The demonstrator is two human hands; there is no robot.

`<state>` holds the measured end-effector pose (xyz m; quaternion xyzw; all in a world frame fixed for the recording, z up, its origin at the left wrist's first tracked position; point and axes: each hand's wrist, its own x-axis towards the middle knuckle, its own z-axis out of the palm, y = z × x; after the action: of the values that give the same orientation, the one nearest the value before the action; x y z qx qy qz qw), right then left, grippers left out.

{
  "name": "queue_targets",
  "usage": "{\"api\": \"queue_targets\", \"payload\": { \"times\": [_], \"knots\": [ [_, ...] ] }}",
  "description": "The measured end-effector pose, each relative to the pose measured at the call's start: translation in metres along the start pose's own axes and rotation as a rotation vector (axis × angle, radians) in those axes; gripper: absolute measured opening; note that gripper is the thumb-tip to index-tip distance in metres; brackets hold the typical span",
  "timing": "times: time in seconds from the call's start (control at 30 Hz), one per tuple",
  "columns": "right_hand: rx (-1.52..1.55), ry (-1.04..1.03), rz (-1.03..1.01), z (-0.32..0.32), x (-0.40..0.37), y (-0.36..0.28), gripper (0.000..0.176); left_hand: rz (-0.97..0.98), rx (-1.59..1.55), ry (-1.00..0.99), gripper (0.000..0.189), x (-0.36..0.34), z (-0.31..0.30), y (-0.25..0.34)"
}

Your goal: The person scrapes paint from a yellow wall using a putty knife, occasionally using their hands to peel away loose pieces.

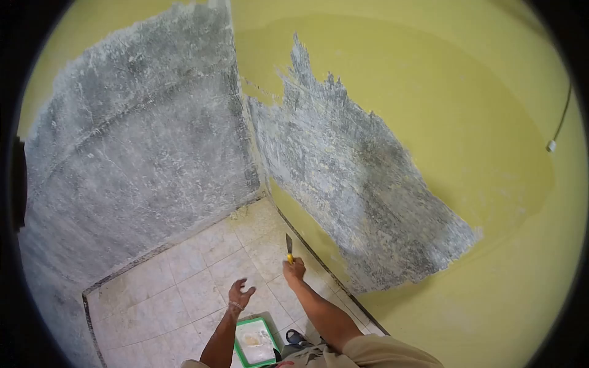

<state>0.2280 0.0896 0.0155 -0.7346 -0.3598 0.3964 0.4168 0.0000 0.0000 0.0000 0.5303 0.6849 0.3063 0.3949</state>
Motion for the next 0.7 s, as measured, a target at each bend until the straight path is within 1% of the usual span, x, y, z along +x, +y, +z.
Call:
{"api": "queue_targets", "payload": {
  "times": [0.03,0.07,0.1,0.13,0.17,0.2,0.23,0.3,0.33,0.37,0.4,0.43,0.47,0.53,0.57,0.6,0.63,0.67,0.7],
  "knots": [
    [0.026,0.04,0.026,0.023,0.013,-0.027,0.037,0.16,0.017,0.088,0.076,0.016,0.001,0.041],
    [0.045,0.034,0.008,0.042,0.025,-0.051,0.037,0.325,0.075,0.175,0.079,0.032,0.002,0.071],
    [-0.013,0.031,0.05,0.0,-0.057,-0.023,0.037,0.39,0.132,0.191,0.082,-0.073,0.011,0.089],
    [-0.004,0.042,-0.004,0.009,-0.053,-0.045,0.036,0.404,0.143,0.204,0.082,-0.067,0.008,0.111],
    [0.003,0.056,-0.058,0.016,-0.048,-0.065,0.036,0.493,0.175,0.255,0.089,-0.061,0.005,0.13],
    [0.016,0.054,-0.066,0.021,-0.044,-0.084,0.036,0.579,0.206,0.303,0.095,-0.057,0.001,0.145],
    [0.035,0.04,-0.064,0.021,-0.047,-0.098,0.035,0.578,0.214,0.303,0.095,-0.061,-0.003,0.155],
    [0.063,0.022,-0.065,0.02,-0.052,-0.124,0.035,0.609,0.246,0.342,0.107,-0.066,-0.015,0.174],
    [0.068,0.026,-0.052,0.02,-0.051,-0.136,0.034,0.614,0.272,0.332,0.112,-0.071,-0.023,0.181],
    [0.073,0.03,-0.04,0.02,-0.051,-0.148,0.033,0.62,0.278,0.338,0.112,-0.075,-0.029,0.188],
    [0.087,0.013,-0.004,0.025,-0.046,-0.155,0.032,0.67,0.288,0.344,0.113,-0.077,-0.033,0.195],
    [0.097,0.011,-0.009,0.032,-0.042,-0.161,0.032,0.72,0.299,0.348,0.114,-0.076,-0.036,0.201],
    [0.107,0.027,0.0,0.039,-0.038,-0.166,0.032,0.727,0.305,0.352,0.114,-0.072,-0.037,0.205],
    [0.13,0.046,0.011,0.059,-0.024,-0.171,0.032,0.649,0.29,0.441,0.11,-0.062,-0.038,0.212],
    [0.089,0.066,-0.08,0.07,-0.016,-0.17,0.031,0.655,0.297,0.439,0.11,-0.051,-0.038,0.209],
    [0.046,0.085,-0.172,0.077,-0.009,-0.17,0.031,0.597,0.304,0.499,0.106,-0.034,-0.037,0.2],
    [0.05,0.081,-0.172,0.073,-0.004,-0.177,0.031,0.535,0.309,0.561,0.103,-0.018,-0.037,0.193],
    [0.284,-0.141,-0.073,0.065,0.002,-0.182,0.024,0.496,0.237,0.613,0.091,-0.002,-0.038,0.183],
    [0.516,-0.367,0.032,0.053,0.004,-0.189,0.018,0.489,0.244,0.618,0.091,0.02,-0.04,0.158]
  ]
}}
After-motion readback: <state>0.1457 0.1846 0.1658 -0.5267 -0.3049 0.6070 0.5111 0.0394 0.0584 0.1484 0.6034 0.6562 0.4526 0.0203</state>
